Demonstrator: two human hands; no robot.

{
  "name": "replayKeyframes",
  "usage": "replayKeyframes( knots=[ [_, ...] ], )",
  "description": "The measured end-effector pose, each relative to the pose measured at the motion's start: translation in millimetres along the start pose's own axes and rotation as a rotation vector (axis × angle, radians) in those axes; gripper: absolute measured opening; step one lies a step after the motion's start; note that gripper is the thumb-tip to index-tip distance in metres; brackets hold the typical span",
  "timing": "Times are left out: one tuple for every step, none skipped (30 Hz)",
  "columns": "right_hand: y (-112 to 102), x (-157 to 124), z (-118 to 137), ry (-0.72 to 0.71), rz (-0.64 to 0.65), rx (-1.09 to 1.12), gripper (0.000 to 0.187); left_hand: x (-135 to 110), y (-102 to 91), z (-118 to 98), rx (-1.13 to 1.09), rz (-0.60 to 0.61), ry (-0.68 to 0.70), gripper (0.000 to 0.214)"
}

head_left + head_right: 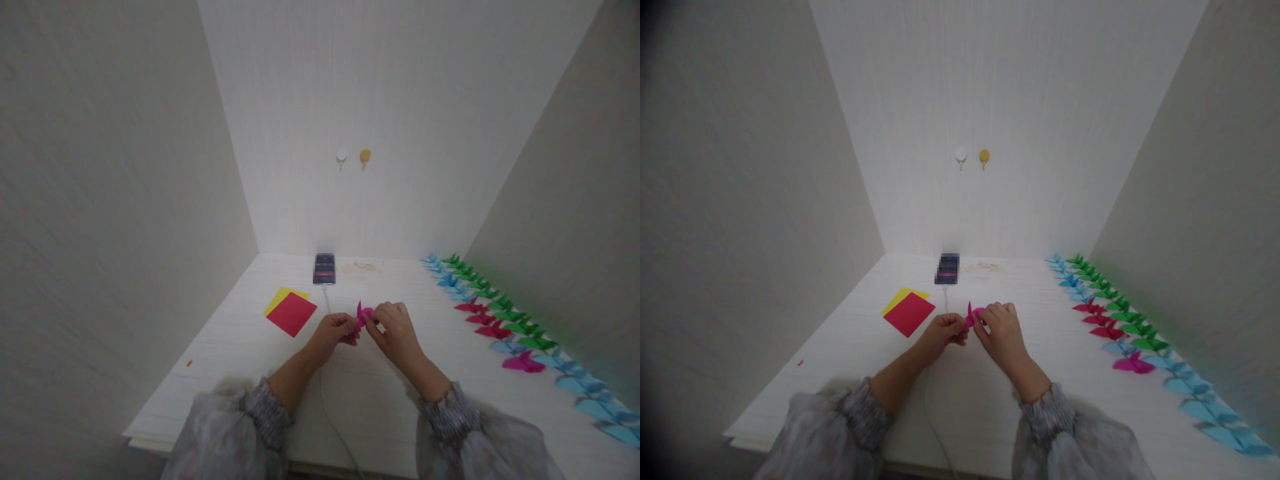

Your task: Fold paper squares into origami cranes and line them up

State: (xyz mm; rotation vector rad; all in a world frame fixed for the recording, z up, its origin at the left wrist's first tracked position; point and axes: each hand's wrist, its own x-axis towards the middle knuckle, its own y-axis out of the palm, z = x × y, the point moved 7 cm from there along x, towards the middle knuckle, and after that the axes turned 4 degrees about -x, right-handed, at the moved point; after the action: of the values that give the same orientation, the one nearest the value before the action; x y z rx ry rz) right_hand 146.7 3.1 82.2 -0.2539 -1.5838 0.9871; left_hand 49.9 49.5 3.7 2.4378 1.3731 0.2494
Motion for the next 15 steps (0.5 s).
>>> replayKeyframes(
  knots=[
    [0,0,0,0.0,0.003,-0.001,0.022,1,-0.8,0,0.005,-0.004,0.009,0.033],
    [0,0,0,0.002,-0.001,-0.002,0.021,1,-1.8,1,0.012,-0.011,0.015,0.033],
    [0,-1,-1,0.007,-0.008,-0.001,0.021,2,-2.8,2,0.019,-0.018,0.018,0.033],
    [-1,-1,-2,0.015,-0.018,0.001,0.021,2,-3.5,2,0.025,-0.023,0.017,0.034],
    [-2,-2,-3,0.026,-0.028,0.004,0.02,2,-4.0,3,0.029,-0.025,0.015,0.034],
    [-2,-2,-5,0.038,-0.036,0.008,0.02,2,-4.0,3,0.031,-0.021,0.011,0.034],
    [-3,-3,-6,0.051,-0.042,0.011,0.019,2,-3.9,4,0.033,-0.016,0.006,0.034],
    [-3,-3,-7,0.063,-0.046,0.012,0.019,2,-3.9,4,0.035,-0.013,0.001,0.033],
    [-3,-3,-8,0.072,-0.048,0.013,0.019,2,-4.0,5,0.038,-0.012,-0.001,0.032],
    [-4,-4,-9,0.077,-0.049,0.014,0.019,1,-4.4,5,0.041,-0.015,-0.002,0.03],
    [-4,-4,-9,0.079,-0.049,0.017,0.019,1,-4.8,5,0.047,-0.02,0.002,0.029],
    [-4,-4,-9,0.08,-0.051,0.023,0.018,1,-5.2,5,0.052,-0.026,0.008,0.028],
    [-4,-5,-9,0.081,-0.055,0.032,0.018,1,-5.4,5,0.06,-0.03,0.013,0.027],
    [-5,-5,-10,0.084,-0.062,0.042,0.017,1,-5.4,5,0.067,-0.031,0.017,0.027],
    [-5,-5,-10,0.091,-0.071,0.055,0.017,0,-5.2,5,0.072,-0.033,0.02,0.027]
  ],
)
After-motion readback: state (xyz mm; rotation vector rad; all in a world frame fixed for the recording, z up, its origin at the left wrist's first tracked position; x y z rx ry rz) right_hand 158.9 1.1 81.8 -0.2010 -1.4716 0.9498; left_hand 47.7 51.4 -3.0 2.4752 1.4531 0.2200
